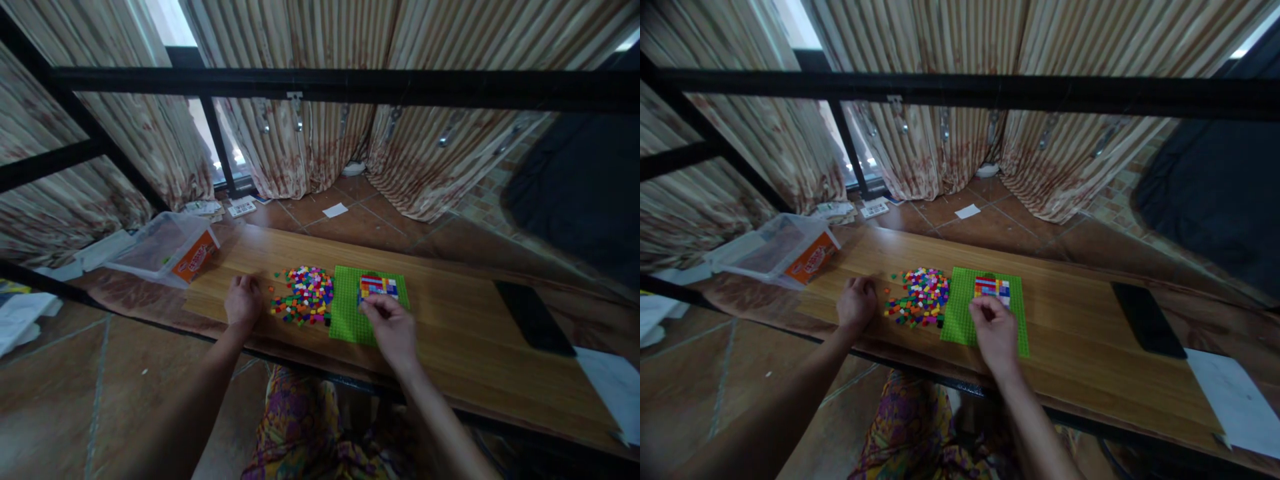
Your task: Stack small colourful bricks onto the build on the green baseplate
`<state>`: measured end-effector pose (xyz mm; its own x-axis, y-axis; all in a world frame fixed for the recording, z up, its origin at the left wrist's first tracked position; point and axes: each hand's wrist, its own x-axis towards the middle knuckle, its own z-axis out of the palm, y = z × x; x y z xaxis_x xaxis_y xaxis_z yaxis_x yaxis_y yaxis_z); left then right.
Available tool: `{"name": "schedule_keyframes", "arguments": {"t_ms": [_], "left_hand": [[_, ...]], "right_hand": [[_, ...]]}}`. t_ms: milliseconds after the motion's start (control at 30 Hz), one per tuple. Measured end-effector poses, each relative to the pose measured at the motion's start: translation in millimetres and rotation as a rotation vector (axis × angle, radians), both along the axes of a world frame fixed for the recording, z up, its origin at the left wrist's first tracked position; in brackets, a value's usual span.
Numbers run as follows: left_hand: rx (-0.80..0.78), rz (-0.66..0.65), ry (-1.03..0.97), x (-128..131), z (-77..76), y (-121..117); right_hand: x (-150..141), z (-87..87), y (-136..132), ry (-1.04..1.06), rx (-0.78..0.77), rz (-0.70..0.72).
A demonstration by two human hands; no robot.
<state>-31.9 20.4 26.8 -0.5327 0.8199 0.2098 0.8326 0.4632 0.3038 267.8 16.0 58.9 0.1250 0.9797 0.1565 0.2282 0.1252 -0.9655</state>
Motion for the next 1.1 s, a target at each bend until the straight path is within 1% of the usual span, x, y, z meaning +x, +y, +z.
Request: {"name": "schedule_keyframes", "arguments": {"t_ms": [100, 133, 200, 333, 467, 600, 733, 933, 1033, 1100], "left_hand": [[-0.003, 0.007, -0.013, 1, 0.7, 0], [-0.003, 0.009, -0.016, 1, 0.9, 0], [-0.004, 0.009, -0.021, 1, 1.0, 0], [-0.003, 0.001, -0.012, 0, -0.1, 0], [0.005, -0.002, -0.01, -1, -1.8, 0], [-0.001, 0.001, -0.015, -1, -2.0, 0], [-0.004, -0.006, -0.023, -2, -2.2, 0], [0.032, -0.008, -0.02, -2, -3.5, 0], [0.027, -0.008, -0.016, -2, -3.3, 0], [0.021, -0.008, -0.017, -2, -2.9, 0]], "right_hand": [[-33, 0.7, -12, -0.146, 0.047, 0.224], [-42, -1.3, -14, -0.189, 0.062, 0.277], [-56, -7.2, -14, -0.277, 0.091, 0.338], [-71, -16.4, -3, -0.457, 0.14, 0.36], [-81, -16.7, 9, -0.64, 0.181, 0.407], [-92, -18.4, 16, -0.774, 0.175, 0.45], [-99, -20.3, 20, -0.828, 0.152, 0.444], [-103, -16.3, 24, -0.901, 0.111, 0.449], [-102, -13.6, 22, -0.863, 0.11, 0.437], [-98, -9.2, 17, -0.776, 0.133, 0.425]]}}
